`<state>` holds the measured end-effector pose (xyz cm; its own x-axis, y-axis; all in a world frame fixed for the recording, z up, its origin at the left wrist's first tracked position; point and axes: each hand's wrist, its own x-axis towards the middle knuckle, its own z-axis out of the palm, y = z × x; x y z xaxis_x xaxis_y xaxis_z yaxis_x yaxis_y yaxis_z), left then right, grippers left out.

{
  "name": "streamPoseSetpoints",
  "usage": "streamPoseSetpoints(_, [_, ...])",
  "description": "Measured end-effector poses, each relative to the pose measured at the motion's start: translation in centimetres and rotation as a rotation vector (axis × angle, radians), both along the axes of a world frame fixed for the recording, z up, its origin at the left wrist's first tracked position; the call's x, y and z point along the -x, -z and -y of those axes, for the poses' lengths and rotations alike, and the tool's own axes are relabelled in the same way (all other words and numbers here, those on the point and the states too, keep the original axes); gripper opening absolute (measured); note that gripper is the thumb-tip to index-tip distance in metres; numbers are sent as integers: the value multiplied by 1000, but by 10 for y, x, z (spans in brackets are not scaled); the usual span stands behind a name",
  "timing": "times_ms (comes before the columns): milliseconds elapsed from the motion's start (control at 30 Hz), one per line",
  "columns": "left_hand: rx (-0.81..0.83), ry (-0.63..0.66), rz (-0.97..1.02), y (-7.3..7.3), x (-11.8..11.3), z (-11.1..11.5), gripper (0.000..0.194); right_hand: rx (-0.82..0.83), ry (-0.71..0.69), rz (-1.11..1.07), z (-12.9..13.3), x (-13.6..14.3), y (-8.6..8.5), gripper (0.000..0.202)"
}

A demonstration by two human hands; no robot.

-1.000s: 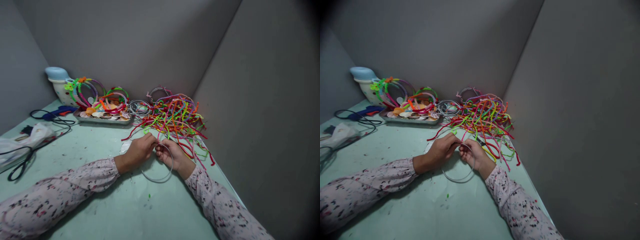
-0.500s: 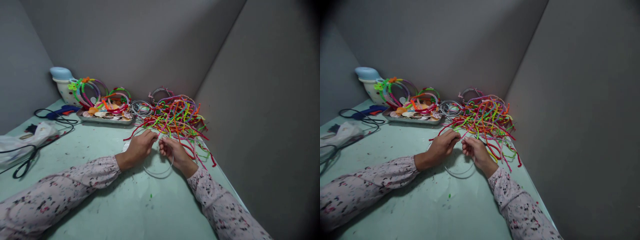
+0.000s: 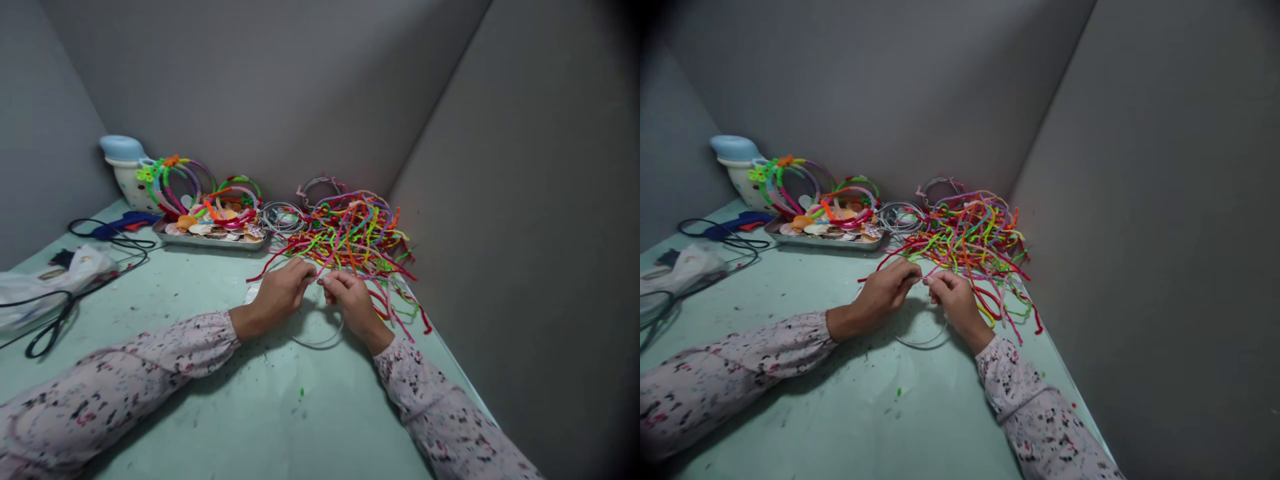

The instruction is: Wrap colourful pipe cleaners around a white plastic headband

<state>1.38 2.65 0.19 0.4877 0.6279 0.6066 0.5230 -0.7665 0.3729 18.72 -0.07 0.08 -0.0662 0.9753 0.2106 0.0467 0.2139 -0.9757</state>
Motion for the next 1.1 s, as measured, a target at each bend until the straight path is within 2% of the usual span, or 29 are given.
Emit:
streamPoseSetpoints(267, [-119, 72, 61, -10, 2, 3, 13, -150, 68, 69, 2, -5, -6, 15])
streamPoseSetpoints(533, [-47, 111, 100, -19, 4, 2, 23, -278, 121, 132, 2, -11, 4, 14])
streamPoseSetpoints(633, [18, 125, 94, -23, 4, 2, 12, -361, 130, 206, 2, -12, 5, 12])
streamPoseSetpoints(767, [188, 139, 65, -23, 3, -3, 16, -477, 132, 346, 1, -15, 8, 11])
streamPoseSetpoints(933, [455, 128, 15, -15, 2, -10, 24, -547, 97, 497, -1, -17, 17, 9])
streamPoseSetpoints(1100, [506, 98, -21, -8, 1, -11, 25, -541, 64, 549, 0, -15, 23, 7])
